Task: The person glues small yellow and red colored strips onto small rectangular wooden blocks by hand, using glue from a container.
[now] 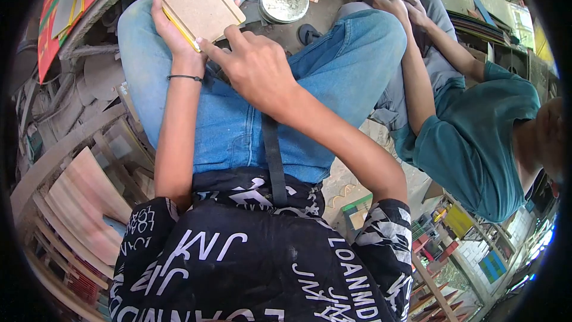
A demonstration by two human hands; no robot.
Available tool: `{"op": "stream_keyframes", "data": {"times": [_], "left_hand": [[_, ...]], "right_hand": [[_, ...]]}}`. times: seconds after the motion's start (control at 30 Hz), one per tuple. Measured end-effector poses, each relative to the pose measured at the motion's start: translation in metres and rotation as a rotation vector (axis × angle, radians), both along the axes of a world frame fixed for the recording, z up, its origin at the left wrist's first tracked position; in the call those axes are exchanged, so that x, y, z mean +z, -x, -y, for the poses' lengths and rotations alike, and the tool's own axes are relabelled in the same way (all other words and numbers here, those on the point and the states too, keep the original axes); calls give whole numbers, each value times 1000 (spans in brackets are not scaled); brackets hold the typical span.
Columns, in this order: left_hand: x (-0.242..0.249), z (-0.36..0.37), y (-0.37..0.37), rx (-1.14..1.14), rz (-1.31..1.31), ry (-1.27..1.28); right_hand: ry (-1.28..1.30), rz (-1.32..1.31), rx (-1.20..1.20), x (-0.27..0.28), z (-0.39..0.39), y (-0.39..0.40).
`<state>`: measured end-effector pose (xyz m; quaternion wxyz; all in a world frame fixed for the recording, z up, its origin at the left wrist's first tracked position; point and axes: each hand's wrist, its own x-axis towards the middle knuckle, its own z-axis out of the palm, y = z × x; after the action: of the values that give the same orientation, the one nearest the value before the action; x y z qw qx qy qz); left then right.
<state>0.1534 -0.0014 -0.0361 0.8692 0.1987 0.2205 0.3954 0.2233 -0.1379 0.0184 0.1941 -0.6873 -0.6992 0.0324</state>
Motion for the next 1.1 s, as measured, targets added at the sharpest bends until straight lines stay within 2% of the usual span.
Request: {"op": "stream_keyframes", "data": {"times": [0.17,0.37,0.47,0.53,0.6,0.63,0.67,0.77,1.03,1.1], "left_hand": [[-6,2,1,-3,7,-10],[-7,2,5,-14,-6,-24],[-6,-1,3,-56,77,5],[-5,0,1,-8,78,-29],[-2,-1,2,-28,104,-33],[10,0,-1,-5,192,43],[17,1,-1,15,279,120],[24,3,2,-6,271,151],[18,4,0,-8,200,130],[-4,0,4,-288,645,96]], "right_hand": [[-11,138,44,15,-2,4],[15,173,27,20,-17,1],[15,130,42,27,-22,-8],[45,61,31,29,-22,-10],[-67,-306,-10,23,-21,-14],[-114,-460,-18,19,-20,-16],[-113,-464,-16,17,-18,-15],[3,-886,-186,7,-7,-5],[41,-874,-221,6,1,8],[42,-863,-216,7,-2,5]]}}
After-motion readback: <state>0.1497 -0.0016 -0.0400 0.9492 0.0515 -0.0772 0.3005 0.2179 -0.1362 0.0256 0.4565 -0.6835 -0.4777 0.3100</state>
